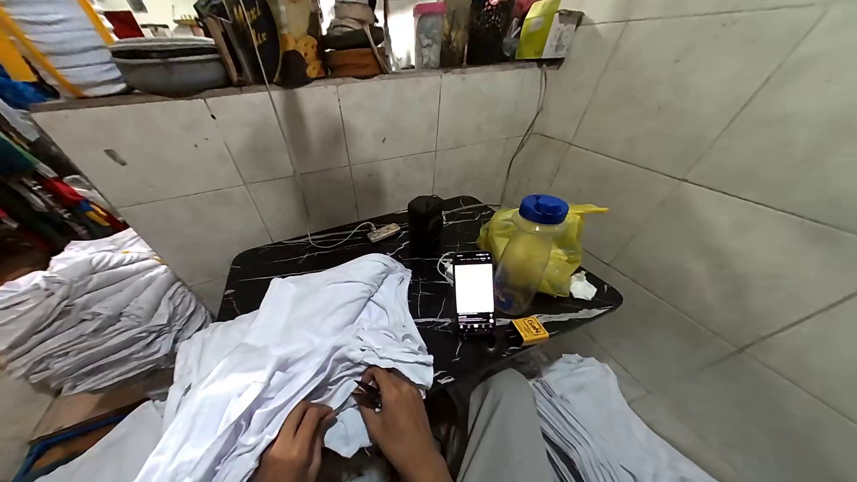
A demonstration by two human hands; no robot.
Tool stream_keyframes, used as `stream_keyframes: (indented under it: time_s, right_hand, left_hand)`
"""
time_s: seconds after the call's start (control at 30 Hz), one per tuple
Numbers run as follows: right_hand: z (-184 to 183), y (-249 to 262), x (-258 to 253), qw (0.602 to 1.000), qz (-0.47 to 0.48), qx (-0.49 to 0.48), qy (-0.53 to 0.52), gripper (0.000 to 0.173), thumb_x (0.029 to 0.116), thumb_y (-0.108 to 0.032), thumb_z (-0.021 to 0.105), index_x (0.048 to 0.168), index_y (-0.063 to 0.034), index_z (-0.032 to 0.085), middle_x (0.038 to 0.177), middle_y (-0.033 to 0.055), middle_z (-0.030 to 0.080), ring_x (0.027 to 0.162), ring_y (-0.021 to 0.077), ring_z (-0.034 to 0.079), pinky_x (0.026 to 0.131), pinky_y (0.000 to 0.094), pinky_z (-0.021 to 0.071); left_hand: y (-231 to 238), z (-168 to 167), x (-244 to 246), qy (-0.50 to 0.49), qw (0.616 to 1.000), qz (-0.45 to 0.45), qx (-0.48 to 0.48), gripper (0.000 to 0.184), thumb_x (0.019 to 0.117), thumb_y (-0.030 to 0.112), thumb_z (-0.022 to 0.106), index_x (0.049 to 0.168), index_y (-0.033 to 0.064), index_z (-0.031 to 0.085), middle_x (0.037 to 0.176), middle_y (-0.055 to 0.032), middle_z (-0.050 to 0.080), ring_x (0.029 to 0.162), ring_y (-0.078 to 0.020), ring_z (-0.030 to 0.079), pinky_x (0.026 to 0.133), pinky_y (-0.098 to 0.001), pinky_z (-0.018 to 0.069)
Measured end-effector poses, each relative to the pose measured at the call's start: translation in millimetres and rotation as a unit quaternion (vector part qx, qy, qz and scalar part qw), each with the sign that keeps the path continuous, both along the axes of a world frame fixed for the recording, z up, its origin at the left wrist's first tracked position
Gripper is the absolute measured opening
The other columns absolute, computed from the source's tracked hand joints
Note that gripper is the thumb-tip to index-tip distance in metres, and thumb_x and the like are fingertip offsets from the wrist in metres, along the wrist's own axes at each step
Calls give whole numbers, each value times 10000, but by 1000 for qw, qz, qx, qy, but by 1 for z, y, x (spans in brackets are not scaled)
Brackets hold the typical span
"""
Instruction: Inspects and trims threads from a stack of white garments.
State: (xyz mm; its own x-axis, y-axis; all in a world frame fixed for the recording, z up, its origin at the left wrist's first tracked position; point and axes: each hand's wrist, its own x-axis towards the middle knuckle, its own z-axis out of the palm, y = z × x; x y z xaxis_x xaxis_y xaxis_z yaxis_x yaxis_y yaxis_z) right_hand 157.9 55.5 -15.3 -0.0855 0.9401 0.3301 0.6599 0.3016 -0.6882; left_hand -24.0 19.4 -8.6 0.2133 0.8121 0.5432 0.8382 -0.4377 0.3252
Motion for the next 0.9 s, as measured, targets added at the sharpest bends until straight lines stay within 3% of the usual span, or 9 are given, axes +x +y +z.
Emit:
stream_keyframes:
  time_s: [0.13,0.3,0.43,0.53,0.63,0.8,0.9]
  right_hand:
    - [-2,0,2,1000,9,5,-1,277,874,-240,748,1081,-58,722,883,103,735,806,267,734,711,479,600]
    - [-4,1,5,999,27,33,-14,268,864,-226,749,1075,-66,712,856,90,727,762,252,728,667,456,599]
    - [4,-1,10,998,64,5,-29,236,864,-200,741,1062,-76,705,847,98,722,775,273,728,667,485,592]
    - [10,-1,20,990,129,-37,-34,289,943,-328,694,1102,-86,696,862,103,723,809,283,725,709,517,584]
    - [16,-2,30,976,203,-70,-44,466,972,-503,638,1133,-68,688,870,109,705,798,276,697,732,514,558]
    - [22,-6,24,959,265,-64,-81,393,1004,-433,617,1076,-51,678,884,128,701,823,300,704,732,521,557]
    - [20,-9,11,959,263,-66,-81,400,1022,-434,590,1082,-44,659,859,138,685,806,318,700,704,522,555]
  left_hand:
    - [-4,0,1,-12,1000,15,9,159,989,131,638,989,10,740,943,-168,716,854,-252,723,781,-354,599]
    - [-11,0,1,-8,999,41,-5,180,983,104,645,1038,-30,752,984,-208,732,873,-320,745,785,-439,615]
    - [-14,2,0,-39,998,40,10,167,982,141,643,973,18,756,934,-162,723,838,-238,716,774,-342,594]
    - [-15,-3,0,-68,997,25,22,158,991,135,627,959,25,736,1018,-158,726,945,-184,714,853,-278,578]
    - [-16,-9,0,-95,996,-1,-3,164,1017,89,575,964,-12,693,1092,-179,731,1068,-193,712,957,-298,564]
    - [-17,-11,-2,-120,993,-9,-17,181,1039,78,516,990,-42,643,1075,-186,733,1048,-175,720,932,-286,572]
    - [-17,-9,-5,-125,991,-32,-22,166,1032,85,545,973,-35,644,1118,-209,716,1090,-191,707,951,-294,568]
